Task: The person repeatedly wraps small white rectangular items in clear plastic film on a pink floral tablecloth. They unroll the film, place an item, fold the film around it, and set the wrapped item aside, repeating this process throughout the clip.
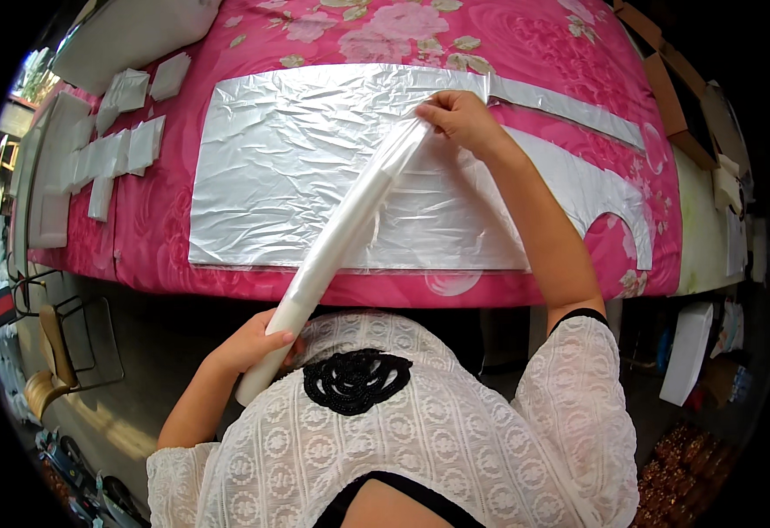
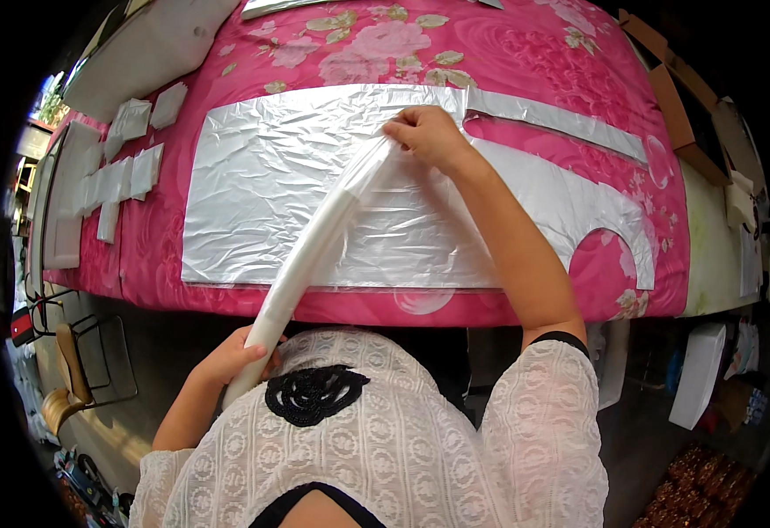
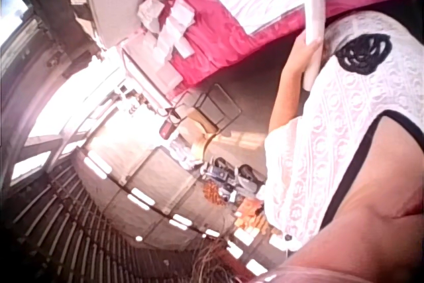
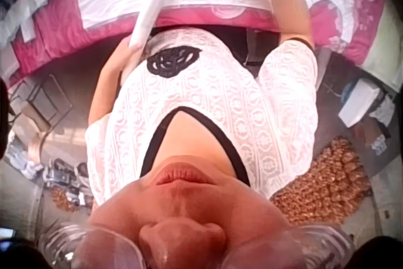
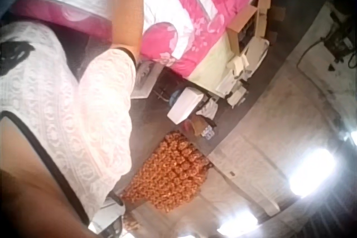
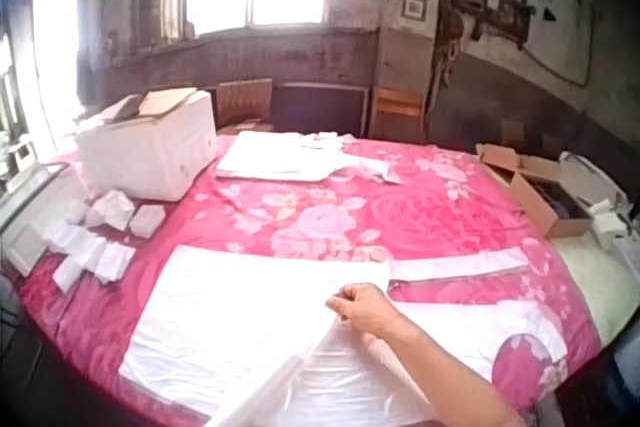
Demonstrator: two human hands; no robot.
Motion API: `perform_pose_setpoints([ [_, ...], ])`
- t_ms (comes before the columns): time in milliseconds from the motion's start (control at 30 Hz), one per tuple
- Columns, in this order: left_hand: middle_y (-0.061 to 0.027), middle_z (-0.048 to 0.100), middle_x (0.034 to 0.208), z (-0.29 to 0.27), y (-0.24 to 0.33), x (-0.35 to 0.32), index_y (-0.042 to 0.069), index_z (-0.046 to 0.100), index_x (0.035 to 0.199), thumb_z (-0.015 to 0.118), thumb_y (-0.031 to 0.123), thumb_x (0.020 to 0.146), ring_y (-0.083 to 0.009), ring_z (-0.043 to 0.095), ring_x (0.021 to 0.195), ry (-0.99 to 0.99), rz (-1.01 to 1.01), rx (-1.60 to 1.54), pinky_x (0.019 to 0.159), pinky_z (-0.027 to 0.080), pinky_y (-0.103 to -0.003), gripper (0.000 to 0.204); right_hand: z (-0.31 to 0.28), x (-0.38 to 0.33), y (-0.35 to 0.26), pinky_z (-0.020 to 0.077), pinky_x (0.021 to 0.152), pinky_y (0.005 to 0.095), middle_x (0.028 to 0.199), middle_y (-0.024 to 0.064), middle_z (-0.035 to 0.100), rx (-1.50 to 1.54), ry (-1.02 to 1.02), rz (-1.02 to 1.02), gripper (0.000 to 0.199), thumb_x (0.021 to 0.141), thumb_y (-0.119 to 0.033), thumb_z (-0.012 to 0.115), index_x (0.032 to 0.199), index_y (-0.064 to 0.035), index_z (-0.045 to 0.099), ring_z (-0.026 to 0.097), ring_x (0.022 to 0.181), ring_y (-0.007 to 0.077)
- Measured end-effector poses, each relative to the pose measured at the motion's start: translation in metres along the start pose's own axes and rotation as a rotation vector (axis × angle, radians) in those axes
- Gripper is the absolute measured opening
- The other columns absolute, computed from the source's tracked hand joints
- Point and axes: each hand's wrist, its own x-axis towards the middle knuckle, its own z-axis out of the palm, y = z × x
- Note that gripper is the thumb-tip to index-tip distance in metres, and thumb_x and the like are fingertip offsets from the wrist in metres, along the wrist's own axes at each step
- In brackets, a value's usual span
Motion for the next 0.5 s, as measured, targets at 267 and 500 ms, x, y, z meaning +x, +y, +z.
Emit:
perform_pose_setpoints([
  [267, -0.007, 0.062, 0.093, -0.038, 0.002, -0.033, 0.0, 0.053, 0.114, 0.072, 0.025, 0.075, -0.0143, 0.058, 0.086, -0.135, -0.123, 0.15, 0.08, 0.047, -0.029, 0.05, -0.144, 0.001, 0.065, 0.0452, 0.064, 0.0287, 0.076, 0.0069, 0.067, -0.421, 0.514, -0.035, 0.025, 0.084, -0.022, 0.061, 0.089, 0.001, 0.067, 0.059, 0.067, 0.0131],
  [500, -0.016, 0.063, 0.089, -0.001, 0.107, 0.017, 0.002, 0.059, 0.099, 0.073, 0.02, 0.067, -0.0346, 0.06, 0.082, 0.111, 0.42, 1.12, 0.072, 0.047, -0.039, 0.04, -0.059, 0.011, 0.038, 0.0415, 0.058, 0.0237, 0.069, 0.0008, 0.06, -0.168, 0.262, -0.136, 0.021, 0.084, -0.019, 0.063, 0.088, 0.0008, 0.066, 0.05, 0.062, 0.007],
])
